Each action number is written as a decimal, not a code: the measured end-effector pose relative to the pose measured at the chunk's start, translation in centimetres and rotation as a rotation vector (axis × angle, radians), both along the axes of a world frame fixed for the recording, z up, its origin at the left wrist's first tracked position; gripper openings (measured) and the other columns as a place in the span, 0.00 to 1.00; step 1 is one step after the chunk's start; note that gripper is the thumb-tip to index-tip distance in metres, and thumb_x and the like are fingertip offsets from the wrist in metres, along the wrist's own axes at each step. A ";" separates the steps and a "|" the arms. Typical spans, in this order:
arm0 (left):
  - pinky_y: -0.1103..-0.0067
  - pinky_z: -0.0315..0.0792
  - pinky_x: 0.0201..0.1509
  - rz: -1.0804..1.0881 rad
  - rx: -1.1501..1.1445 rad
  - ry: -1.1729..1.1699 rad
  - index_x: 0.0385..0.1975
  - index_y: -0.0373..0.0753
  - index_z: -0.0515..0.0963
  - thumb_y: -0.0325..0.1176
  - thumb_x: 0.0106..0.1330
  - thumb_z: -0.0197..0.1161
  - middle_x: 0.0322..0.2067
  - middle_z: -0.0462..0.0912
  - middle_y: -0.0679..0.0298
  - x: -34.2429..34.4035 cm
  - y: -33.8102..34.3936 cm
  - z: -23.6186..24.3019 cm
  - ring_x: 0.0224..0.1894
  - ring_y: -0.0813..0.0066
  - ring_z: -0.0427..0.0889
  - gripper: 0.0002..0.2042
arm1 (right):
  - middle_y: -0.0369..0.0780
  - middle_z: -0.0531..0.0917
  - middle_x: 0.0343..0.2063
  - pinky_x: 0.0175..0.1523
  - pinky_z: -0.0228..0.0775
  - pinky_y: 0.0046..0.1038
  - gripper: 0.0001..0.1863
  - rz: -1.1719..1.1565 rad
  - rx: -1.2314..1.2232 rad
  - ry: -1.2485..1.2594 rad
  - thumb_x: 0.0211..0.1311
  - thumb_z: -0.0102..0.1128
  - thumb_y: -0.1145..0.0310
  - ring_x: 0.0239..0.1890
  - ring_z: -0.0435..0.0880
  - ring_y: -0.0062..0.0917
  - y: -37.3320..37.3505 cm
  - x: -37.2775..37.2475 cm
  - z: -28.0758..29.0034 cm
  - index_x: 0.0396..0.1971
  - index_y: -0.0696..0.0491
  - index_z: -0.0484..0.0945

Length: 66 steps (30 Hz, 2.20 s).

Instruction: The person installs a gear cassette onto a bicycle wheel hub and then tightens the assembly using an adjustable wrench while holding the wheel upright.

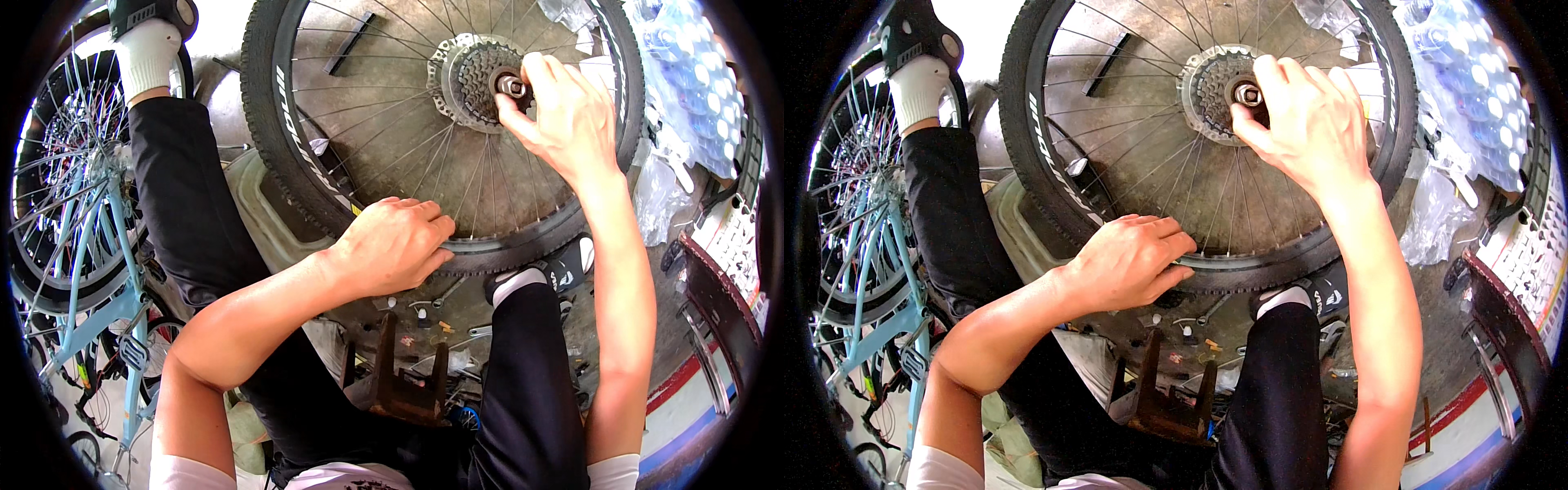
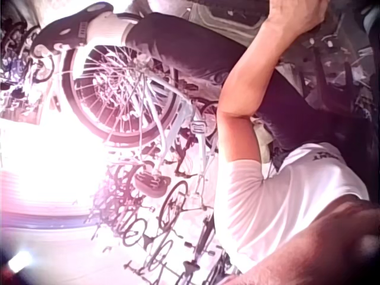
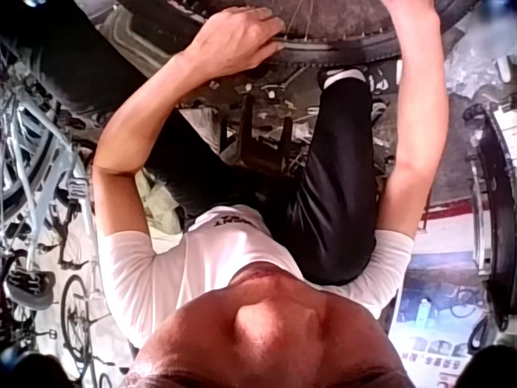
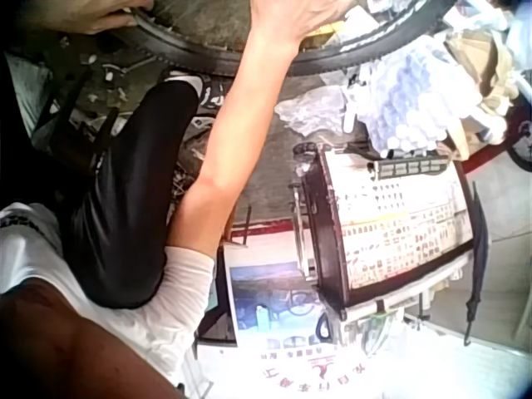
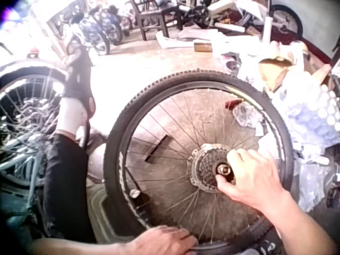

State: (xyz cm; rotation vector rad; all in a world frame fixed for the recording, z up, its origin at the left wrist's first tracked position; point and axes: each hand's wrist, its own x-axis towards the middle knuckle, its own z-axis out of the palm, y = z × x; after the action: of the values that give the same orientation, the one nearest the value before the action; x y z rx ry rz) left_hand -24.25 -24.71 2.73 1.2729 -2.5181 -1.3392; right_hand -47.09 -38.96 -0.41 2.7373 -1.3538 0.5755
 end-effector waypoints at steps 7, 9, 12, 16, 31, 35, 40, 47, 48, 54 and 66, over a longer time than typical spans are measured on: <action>0.65 0.78 0.49 0.003 -0.009 -0.005 0.40 0.35 0.79 0.38 0.63 0.68 0.34 0.79 0.56 0.1 0.0 -0.2 0.40 0.55 0.83 0.13 | 0.39 0.83 0.19 0.37 0.70 0.38 0.17 -0.129 0.211 0.237 0.62 0.69 0.52 0.25 0.85 0.36 0.8 0.3 0.4 0.27 0.50 0.79; 0.65 0.78 0.49 0.001 -0.010 -0.008 0.40 0.35 0.79 0.38 0.64 0.68 0.34 0.79 0.56 0.1 0.0 -0.1 0.40 0.55 0.83 0.13 | 0.39 0.83 0.19 0.37 0.70 0.38 0.15 -0.097 0.169 0.154 0.62 0.68 0.54 0.25 0.85 0.36 0.7 -0.3 0.4 0.27 0.50 0.79; 0.65 0.78 0.49 -0.005 -0.003 -0.008 0.40 0.35 0.79 0.38 0.64 0.68 0.34 0.79 0.56 0.0 0.0 0.0 0.40 0.55 0.83 0.13 | 0.39 0.83 0.19 0.37 0.70 0.39 0.15 -0.002 0.054 0.004 0.62 0.68 0.55 0.24 0.85 0.37 0.1 -0.3 0.3 0.27 0.51 0.78; 0.64 0.78 0.49 -0.014 0.003 -0.005 0.40 0.35 0.79 0.38 0.64 0.68 0.34 0.79 0.56 0.0 0.1 -0.1 0.41 0.54 0.83 0.13 | 0.40 0.83 0.20 0.38 0.69 0.39 0.16 0.062 0.048 0.013 0.63 0.68 0.55 0.24 0.85 0.37 -0.1 -0.1 0.0 0.27 0.51 0.78; 0.65 0.77 0.49 -0.014 0.000 -0.016 0.39 0.35 0.78 0.38 0.64 0.68 0.34 0.79 0.56 0.1 0.1 -0.2 0.40 0.54 0.83 0.13 | 0.39 0.84 0.25 0.38 0.68 0.33 0.17 -0.002 0.103 0.106 0.63 0.68 0.51 0.28 0.84 0.33 0.2 0.1 0.3 0.31 0.51 0.78; 0.65 0.77 0.49 -0.011 0.004 -0.010 0.39 0.35 0.78 0.38 0.64 0.68 0.34 0.79 0.56 0.0 0.2 -0.3 0.40 0.54 0.83 0.13 | 0.38 0.84 0.26 0.39 0.68 0.34 0.15 -0.043 0.161 0.105 0.61 0.69 0.55 0.29 0.84 0.32 0.4 -0.6 0.1 0.30 0.51 0.78; 0.65 0.77 0.49 -0.020 0.012 -0.018 0.39 0.35 0.78 0.38 0.64 0.68 0.34 0.79 0.56 -0.1 0.2 -0.2 0.40 0.54 0.83 0.13 | 0.38 0.82 0.19 0.37 0.68 0.36 0.17 0.082 -0.037 -0.044 0.63 0.69 0.52 0.22 0.83 0.35 -0.3 -0.3 -0.1 0.25 0.50 0.78; 0.64 0.77 0.50 -0.024 0.009 -0.022 0.38 0.35 0.78 0.39 0.64 0.68 0.34 0.79 0.55 0.0 0.3 -0.5 0.41 0.54 0.83 0.13 | 0.37 0.81 0.23 0.39 0.67 0.36 0.17 -0.144 0.272 0.202 0.62 0.70 0.51 0.28 0.83 0.33 0.6 -0.3 0.1 0.32 0.50 0.78; 0.64 0.77 0.50 -0.024 0.013 -0.022 0.38 0.35 0.78 0.39 0.64 0.67 0.34 0.79 0.55 0.0 0.4 -0.6 0.41 0.54 0.83 0.13 | 0.37 0.81 0.23 0.39 0.67 0.35 0.17 -0.170 0.297 0.226 0.62 0.70 0.52 0.28 0.83 0.33 0.7 -0.4 0.1 0.32 0.50 0.78; 0.64 0.77 0.50 -0.026 0.022 -0.024 0.38 0.35 0.78 0.39 0.65 0.67 0.34 0.79 0.55 -0.1 0.4 -0.5 0.41 0.54 0.83 0.13 | 0.36 0.81 0.23 0.39 0.67 0.34 0.16 0.035 -0.030 -0.093 0.64 0.68 0.53 0.27 0.83 0.31 0.1 -0.3 -0.1 0.29 0.49 0.76; 0.64 0.77 0.48 -0.020 0.011 -0.003 0.38 0.35 0.78 0.38 0.64 0.68 0.33 0.78 0.56 0.0 0.5 -0.8 0.40 0.54 0.83 0.13 | 0.37 0.83 0.18 0.36 0.70 0.36 0.17 -0.034 0.022 -0.028 0.64 0.67 0.51 0.22 0.84 0.34 0.1 -0.2 -0.1 0.27 0.50 0.77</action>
State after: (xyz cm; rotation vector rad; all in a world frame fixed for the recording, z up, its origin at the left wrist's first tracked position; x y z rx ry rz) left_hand -24.25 -24.17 1.88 1.2564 -2.5358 -1.3584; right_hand -47.31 -38.81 -0.50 2.7271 -1.4182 0.6033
